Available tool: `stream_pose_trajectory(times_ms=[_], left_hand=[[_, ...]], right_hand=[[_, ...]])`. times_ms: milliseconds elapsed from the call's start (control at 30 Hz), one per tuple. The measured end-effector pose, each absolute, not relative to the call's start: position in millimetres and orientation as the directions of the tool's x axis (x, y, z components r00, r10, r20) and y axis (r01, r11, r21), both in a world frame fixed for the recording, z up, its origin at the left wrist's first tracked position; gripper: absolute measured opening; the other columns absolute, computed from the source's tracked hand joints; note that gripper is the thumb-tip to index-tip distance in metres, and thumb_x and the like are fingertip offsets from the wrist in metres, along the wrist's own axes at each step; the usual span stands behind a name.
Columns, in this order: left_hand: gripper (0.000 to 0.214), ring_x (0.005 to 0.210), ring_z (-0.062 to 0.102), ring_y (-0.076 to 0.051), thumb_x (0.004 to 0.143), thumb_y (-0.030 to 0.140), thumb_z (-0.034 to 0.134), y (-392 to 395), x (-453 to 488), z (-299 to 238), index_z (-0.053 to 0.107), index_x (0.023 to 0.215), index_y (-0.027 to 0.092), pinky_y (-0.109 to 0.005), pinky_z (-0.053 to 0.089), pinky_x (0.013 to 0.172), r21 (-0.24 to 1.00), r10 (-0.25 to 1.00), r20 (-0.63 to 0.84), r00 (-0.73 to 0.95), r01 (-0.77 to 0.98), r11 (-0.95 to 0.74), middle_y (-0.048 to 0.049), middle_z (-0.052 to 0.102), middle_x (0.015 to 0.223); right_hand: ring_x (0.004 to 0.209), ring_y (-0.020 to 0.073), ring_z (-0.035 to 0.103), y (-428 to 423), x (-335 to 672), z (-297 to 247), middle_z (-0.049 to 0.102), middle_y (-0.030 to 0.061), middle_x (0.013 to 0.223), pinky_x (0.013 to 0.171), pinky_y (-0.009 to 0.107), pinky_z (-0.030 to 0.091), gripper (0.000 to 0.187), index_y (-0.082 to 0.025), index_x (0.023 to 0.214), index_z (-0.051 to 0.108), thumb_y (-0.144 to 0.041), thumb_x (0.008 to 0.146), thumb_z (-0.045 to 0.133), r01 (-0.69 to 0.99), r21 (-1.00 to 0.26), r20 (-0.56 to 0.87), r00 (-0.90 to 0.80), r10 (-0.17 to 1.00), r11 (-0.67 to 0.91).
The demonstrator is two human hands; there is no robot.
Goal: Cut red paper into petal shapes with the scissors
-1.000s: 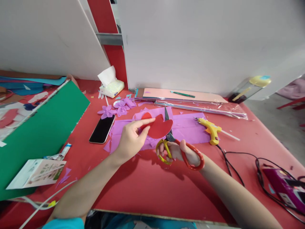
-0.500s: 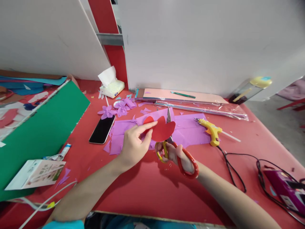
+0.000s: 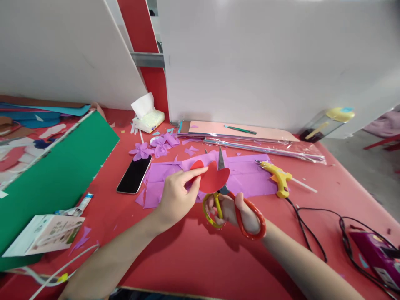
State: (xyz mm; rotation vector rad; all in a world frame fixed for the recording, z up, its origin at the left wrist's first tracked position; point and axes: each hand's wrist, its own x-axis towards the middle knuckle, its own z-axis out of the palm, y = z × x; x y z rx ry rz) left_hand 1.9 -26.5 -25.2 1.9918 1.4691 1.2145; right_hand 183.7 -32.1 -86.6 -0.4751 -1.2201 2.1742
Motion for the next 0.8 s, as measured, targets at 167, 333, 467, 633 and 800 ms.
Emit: stream_pose_trajectory(times_ms=[167,333,467,633,800], left_hand=[[0.027,0.077,0.069,-0.016,0.08,0.011,0.053,-25.2,1.3,-25.0,0.069,0.1,0.021,-0.027,0.056,0.07,0.709,0.908,0.409,0.089,0.596,-0.377,-0.0028,0.074,0.095],[0.029,0.076,0.069,-0.016,0.08,0.009,0.052,-24.5,1.3,-23.5,0.07,0.1,0.021,-0.027,0.056,0.073,0.707,0.909,0.405,0.097,0.597,-0.379,-0.0029,0.074,0.094],[0.029,0.078,0.07,-0.016,0.08,0.011,0.052,-25.0,3.5,-26.9,0.069,0.1,0.022,-0.028,0.057,0.073,0.726,0.919,0.389,0.069,0.592,-0.351,-0.0026,0.074,0.096],[0.027,0.09,0.069,-0.019,0.081,0.014,0.052,-25.8,7.2,-33.4,0.069,0.102,0.021,-0.03,0.056,0.078,0.756,0.922,0.385,0.037,0.56,-0.338,-0.0036,0.073,0.1],[0.027,0.088,0.069,-0.018,0.081,0.013,0.053,-26.1,9.0,-35.3,0.069,0.102,0.02,-0.029,0.056,0.079,0.77,0.923,0.383,0.021,0.544,-0.332,-0.004,0.072,0.101]], right_hand=[[0.059,0.0129,0.035,-32.1,183.8,-91.2,0.043,0.0035,0.076,0.05,0.024,0.028,0.073,-0.015,0.089,0.056,-0.081,0.071,0.032,-0.331,-0.819,-0.048,-0.774,0.632,-0.468],[0.057,0.0121,0.036,-33.5,181.2,-92.8,0.043,0.0026,0.076,0.048,0.024,0.029,0.072,-0.016,0.089,0.055,-0.082,0.071,0.033,-0.355,-0.822,-0.038,-0.746,0.665,-0.446],[0.055,0.0114,0.034,-36.8,176.5,-93.8,0.041,0.0011,0.074,0.047,0.024,0.029,0.069,-0.018,0.088,0.052,-0.082,0.071,0.032,-0.349,-0.856,-0.042,-0.689,0.723,-0.382],[0.054,0.0114,0.029,-39.7,170.8,-92.0,0.038,-0.0003,0.072,0.048,0.025,0.026,0.067,-0.019,0.085,0.049,-0.083,0.069,0.033,-0.317,-0.9,-0.045,-0.616,0.786,-0.3],[0.052,0.0111,0.026,-40.9,170.5,-93.0,0.036,-0.0014,0.07,0.048,0.026,0.025,0.067,-0.02,0.084,0.047,-0.083,0.071,0.028,-0.264,-0.935,-0.039,-0.589,0.808,-0.237]])
